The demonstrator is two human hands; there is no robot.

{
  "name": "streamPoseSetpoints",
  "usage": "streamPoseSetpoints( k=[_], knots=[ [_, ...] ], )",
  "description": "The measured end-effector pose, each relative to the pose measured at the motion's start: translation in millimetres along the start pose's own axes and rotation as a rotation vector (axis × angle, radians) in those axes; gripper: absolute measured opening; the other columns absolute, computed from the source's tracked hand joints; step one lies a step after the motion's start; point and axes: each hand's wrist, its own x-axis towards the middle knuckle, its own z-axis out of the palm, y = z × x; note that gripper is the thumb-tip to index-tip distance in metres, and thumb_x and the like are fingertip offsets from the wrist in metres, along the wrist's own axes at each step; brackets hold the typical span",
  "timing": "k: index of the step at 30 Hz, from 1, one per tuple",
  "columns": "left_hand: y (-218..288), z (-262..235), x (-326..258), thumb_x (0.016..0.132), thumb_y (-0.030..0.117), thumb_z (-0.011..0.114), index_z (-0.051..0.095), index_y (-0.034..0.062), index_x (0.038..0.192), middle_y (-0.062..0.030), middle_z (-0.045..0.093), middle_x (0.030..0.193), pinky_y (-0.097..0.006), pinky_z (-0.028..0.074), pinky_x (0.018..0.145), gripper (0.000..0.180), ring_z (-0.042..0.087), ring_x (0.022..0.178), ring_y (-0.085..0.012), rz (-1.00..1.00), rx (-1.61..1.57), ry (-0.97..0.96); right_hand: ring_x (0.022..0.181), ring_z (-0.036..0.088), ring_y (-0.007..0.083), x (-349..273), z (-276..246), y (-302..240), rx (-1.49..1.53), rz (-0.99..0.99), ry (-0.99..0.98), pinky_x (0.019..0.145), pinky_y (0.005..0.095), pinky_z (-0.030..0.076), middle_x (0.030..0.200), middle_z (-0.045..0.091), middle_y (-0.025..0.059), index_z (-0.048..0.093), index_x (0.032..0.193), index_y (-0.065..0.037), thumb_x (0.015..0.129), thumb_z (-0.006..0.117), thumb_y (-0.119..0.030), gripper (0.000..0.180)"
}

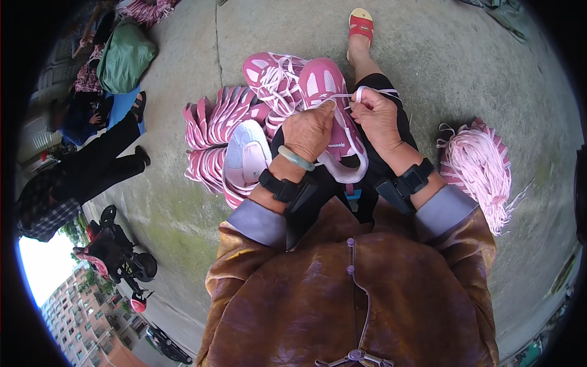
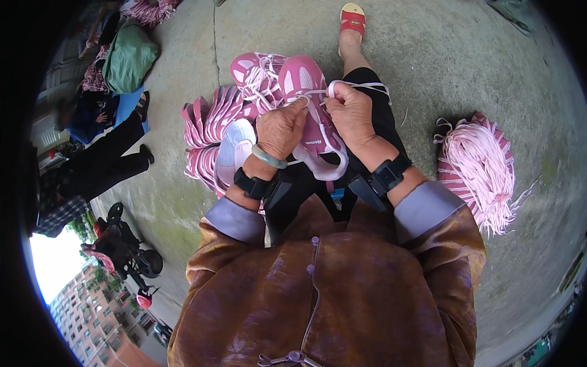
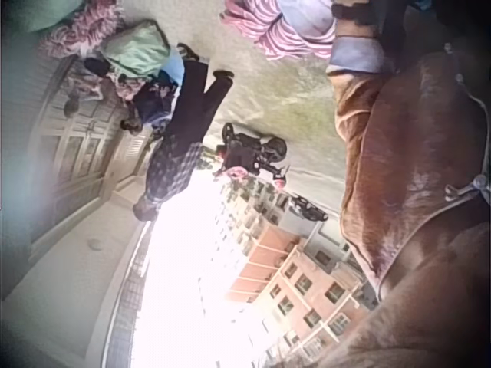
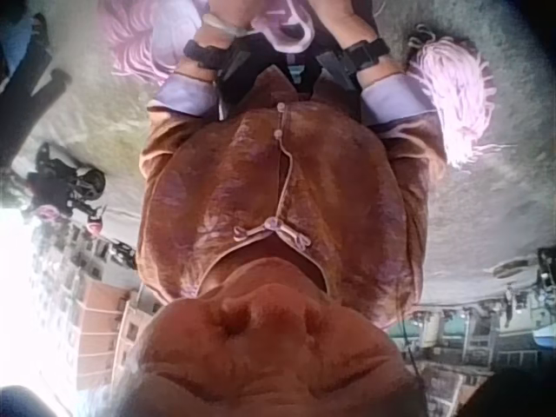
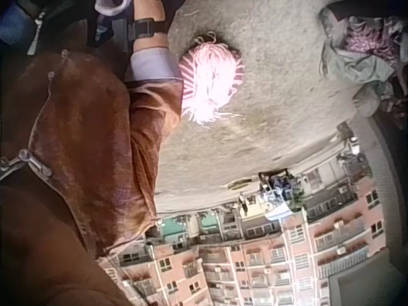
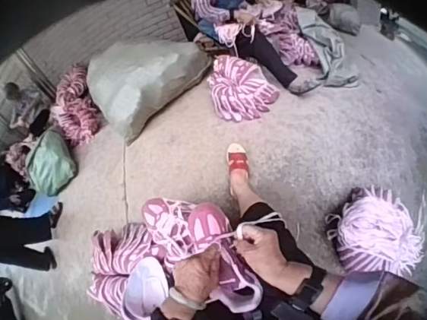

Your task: The recorder is lacing several pairs of pink athletic shoes while sitting on the floor in a manufacturing setting.

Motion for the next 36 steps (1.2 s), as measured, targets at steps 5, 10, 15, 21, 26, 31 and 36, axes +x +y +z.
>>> streamPoseSetpoints(
  k=[5,10,15,21,26,31,36],
  knots=[
    [-13.8,10.2,3.7,0.076,0.021,0.057,0.063,0.0126,0.096,-0.0163,0.059,0.063,-0.038,0.046,0.055,0.022,0.059,0.060,-0.0321,-0.102,-0.344,0.118,0.056,0.049,0.0035,8.1,1.4,5.4,-0.125,-0.070,-0.052,0.051,0.0180,0.042,0.065,0.055,-0.0007,0.058,0.082,0.000,0.076,0.057,0.004,0.008],
    [-15.3,12.6,2.9,0.075,0.019,0.058,0.062,0.0114,0.098,-0.0168,0.059,0.066,-0.037,0.047,0.056,0.024,0.059,0.062,-0.0322,-0.097,-0.341,0.115,0.053,0.049,0.0066,8.6,4.4,5.9,-0.117,-0.108,-0.012,0.050,0.0216,0.041,0.060,0.054,0.0029,0.058,0.078,-0.001,0.073,0.058,0.002,0.005],
    [-15.7,13.9,-2.0,0.074,0.015,0.061,0.061,0.0056,0.098,-0.0182,0.061,0.071,-0.034,0.047,0.056,0.026,0.061,0.063,-0.0290,-0.083,-0.406,0.199,0.048,0.050,0.0100,9.3,4.8,5.9,-0.113,-0.091,-0.002,0.049,0.0248,0.041,0.055,0.054,0.0067,0.058,0.074,-0.002,0.071,0.059,-0.001,0.003],
    [-27.7,-20.8,-27.7,0.076,0.001,0.056,0.060,-0.0012,0.088,-0.0076,0.062,0.073,-0.023,0.047,0.053,0.013,0.060,0.059,-0.0151,-0.550,-1.446,-0.064,0.055,0.047,0.0031,13.3,0.7,6.8,-0.131,-0.089,-0.082,0.049,0.0181,0.040,0.062,0.053,-0.0020,0.058,0.079,-0.001,0.075,0.057,0.003,0.006],
    [-59.4,-40.7,-56.2,0.087,0.012,0.048,0.054,0.0007,0.096,-0.0099,0.060,0.070,-0.019,0.041,0.042,0.016,0.051,0.044,-0.0099,-0.624,-1.716,-0.005,0.052,0.046,0.0037,21.0,0.3,2.7,-0.039,0.025,-0.144,0.048,0.0193,0.039,0.058,0.054,-0.0009,0.058,0.075,-0.002,0.074,0.057,0.001,0.003],
    [-76.6,-37.8,-79.3,0.089,0.016,0.045,0.052,0.0010,0.101,-0.0066,0.059,0.071,-0.018,0.038,0.043,0.020,0.049,0.049,-0.0084,-0.756,-2.020,0.172,0.051,0.048,0.0046,17.3,5.2,4.0,-0.355,-0.362,-0.081,0.047,0.0227,0.040,0.056,0.055,0.0016,0.057,0.072,0.000,0.071,0.059,-0.001,0.002],
    [-73.0,-27.5,-91.8,0.088,0.014,0.046,0.051,0.0014,0.101,-0.0136,0.061,0.085,-0.023,0.048,0.051,0.018,0.060,0.063,-0.0144,-0.767,-2.123,0.208,0.048,0.049,0.0128,19.2,6.8,3.1,0.010,0.130,-0.189,0.047,0.0263,0.040,0.058,0.055,0.0090,0.057,0.075,-0.002,0.066,0.058,0.000,0.009]
  ],
)
